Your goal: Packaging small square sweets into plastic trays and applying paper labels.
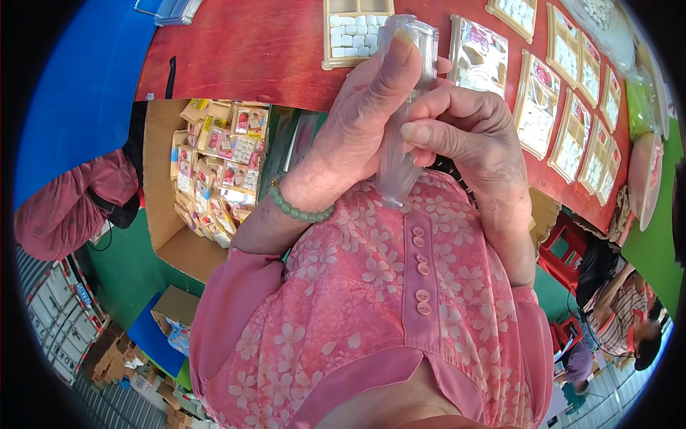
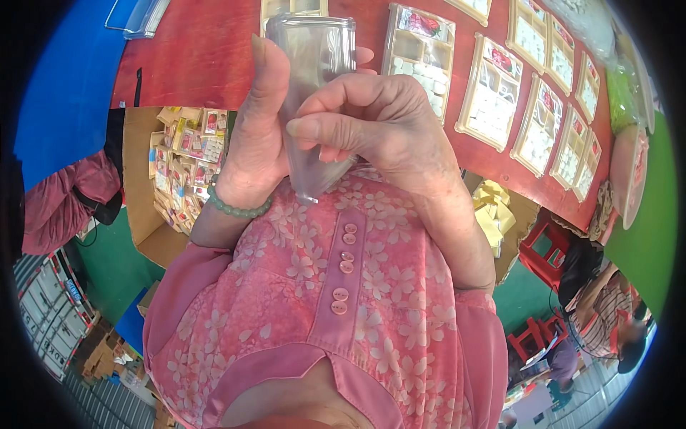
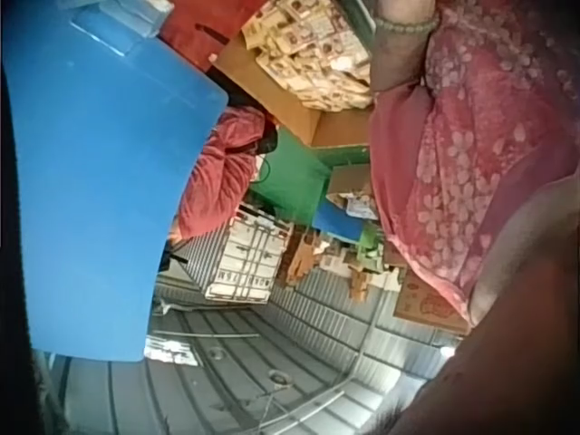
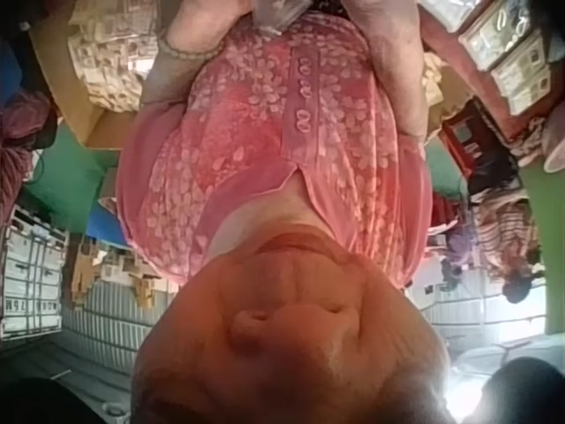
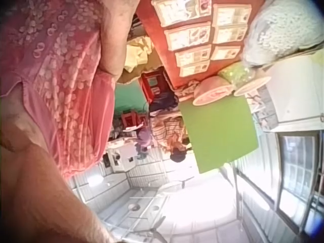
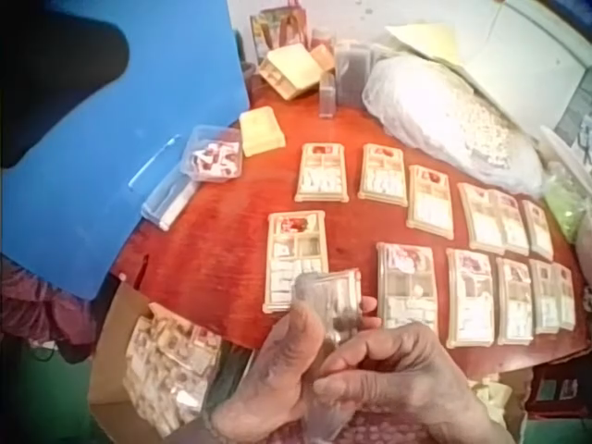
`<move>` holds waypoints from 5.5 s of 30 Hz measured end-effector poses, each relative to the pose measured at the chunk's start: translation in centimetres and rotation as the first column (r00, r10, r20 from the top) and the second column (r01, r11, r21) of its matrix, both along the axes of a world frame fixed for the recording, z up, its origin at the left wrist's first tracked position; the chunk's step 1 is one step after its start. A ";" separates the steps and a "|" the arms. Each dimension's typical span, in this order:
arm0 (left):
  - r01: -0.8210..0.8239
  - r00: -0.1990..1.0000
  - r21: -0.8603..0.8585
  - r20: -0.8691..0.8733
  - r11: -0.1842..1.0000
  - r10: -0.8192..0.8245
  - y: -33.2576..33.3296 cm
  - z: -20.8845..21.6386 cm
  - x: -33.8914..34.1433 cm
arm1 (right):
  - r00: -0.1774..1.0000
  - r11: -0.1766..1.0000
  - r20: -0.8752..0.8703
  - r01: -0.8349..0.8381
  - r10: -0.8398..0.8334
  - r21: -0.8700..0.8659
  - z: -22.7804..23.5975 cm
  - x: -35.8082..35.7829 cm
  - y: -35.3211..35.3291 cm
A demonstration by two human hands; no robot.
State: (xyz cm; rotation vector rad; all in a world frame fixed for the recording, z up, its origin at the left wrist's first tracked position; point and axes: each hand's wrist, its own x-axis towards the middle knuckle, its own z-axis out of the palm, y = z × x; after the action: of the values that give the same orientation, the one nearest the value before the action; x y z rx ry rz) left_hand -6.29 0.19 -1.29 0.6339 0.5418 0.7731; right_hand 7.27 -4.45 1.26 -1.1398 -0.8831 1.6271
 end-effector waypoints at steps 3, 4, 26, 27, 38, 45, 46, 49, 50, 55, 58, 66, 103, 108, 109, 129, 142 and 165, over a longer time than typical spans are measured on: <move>0.061 0.998 -0.019 0.037 0.998 -0.060 0.1 -0.2 0.0 | 1.000 1.000 -0.012 -0.013 0.013 -0.021 -0.3 0.4 0.0; 0.060 0.998 -0.019 0.037 0.998 -0.059 0.1 -0.2 0.1 | 1.000 0.999 -0.020 -0.019 0.018 -0.039 -0.3 0.5 0.0; -0.004 0.987 0.095 -0.158 0.995 0.020 -0.4 0.1 0.1 | 0.960 0.998 0.278 -0.044 0.027 0.055 0.3 0.3 -1.4; -0.003 0.980 0.109 -0.197 0.994 0.025 -0.4 0.4 0.1 | 0.949 0.993 0.315 -0.027 -0.009 0.112 0.2 0.0 -1.4; 0.098 0.995 -0.063 0.026 0.993 -0.097 0.3 1.6 -1.9 | 0.989 0.989 -0.144 0.057 -0.037 0.138 0.4 0.6 -1.8; 0.025 0.986 0.055 -0.166 0.998 -0.015 0.5 2.2 -2.7 | 0.994 0.988 -0.088 0.072 -0.061 0.133 0.9 0.0 -1.3; 0.022 0.986 0.056 -0.164 0.998 -0.012 0.6 2.1 -2.8 | 0.995 0.988 -0.086 0.069 -0.058 0.135 1.1 0.0 -1.2; -0.029 0.971 0.182 -0.230 0.983 0.072 0.5 1.6 -3.0 | 0.998 0.989 -0.033 0.049 -0.045 0.138 2.0 -0.1 -0.9; -0.095 0.965 0.233 -0.217 0.968 0.147 0.4 1.2 -3.0 | 0.997 0.994 -0.023 0.073 -0.071 0.080 2.2 -0.5 -0.6; -0.150 0.931 0.374 -0.257 0.915 0.258 1.0 0.9 -3.8 | 0.969 0.967 0.068 0.227 -0.235 0.118 1.3 -0.7 1.1; -0.146 0.919 0.463 -0.264 0.874 0.294 1.3 1.6 -4.8 | 0.972 0.973 0.106 0.196 -0.209 0.125 -0.4 0.4 2.0; -0.342 0.904 0.208 -0.194 0.917 0.381 1.9 2.1 -6.0 | 0.981 0.979 0.075 0.170 -0.179 0.114 -2.1 0.1 3.4; 0.056 0.971 0.167 0.221 0.984 -0.093 0.5 -0.6 -8.5 | 0.925 0.916 -0.003 0.376 -0.379 0.140 -1.8 -0.7 4.3; 0.057 0.914 0.155 0.389 0.986 -0.114 1.0 -1.5 -8.8 | 0.944 0.946 0.052 0.323 -0.325 0.035 -2.2 -0.3 4.4; 0.085 0.953 0.140 0.276 0.987 -0.121 1.1 -0.9 -8.9 | 0.957 0.962 0.092 0.274 -0.274 0.017 -2.2 -0.1 4.4; 0.270 0.853 0.028 0.456 0.962 -0.253 2.9 -4.2 -10.3 | 0.994 0.998 -0.100 0.036 -0.031 0.043 -2.4 1.0 2.9; 0.394 0.676 0.046 0.663 0.918 -0.323 2.5 -4.9 -8.1 | 0.938 0.998 -0.340 -0.069 0.067 0.007 -0.3 1.3 0.5; 0.324 0.797 0.182 0.476 0.928 -0.372 1.6 -4.8 -7.7 | 0.977 0.986 -0.175 0.139 -0.120 0.098 0.3 2.8 -0.2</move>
State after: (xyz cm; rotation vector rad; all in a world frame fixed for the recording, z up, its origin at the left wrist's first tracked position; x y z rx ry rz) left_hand -13.98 1.80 -6.05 0.5645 -0.0998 0.5791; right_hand 10.06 -4.69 1.51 -0.9491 -0.7630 1.5245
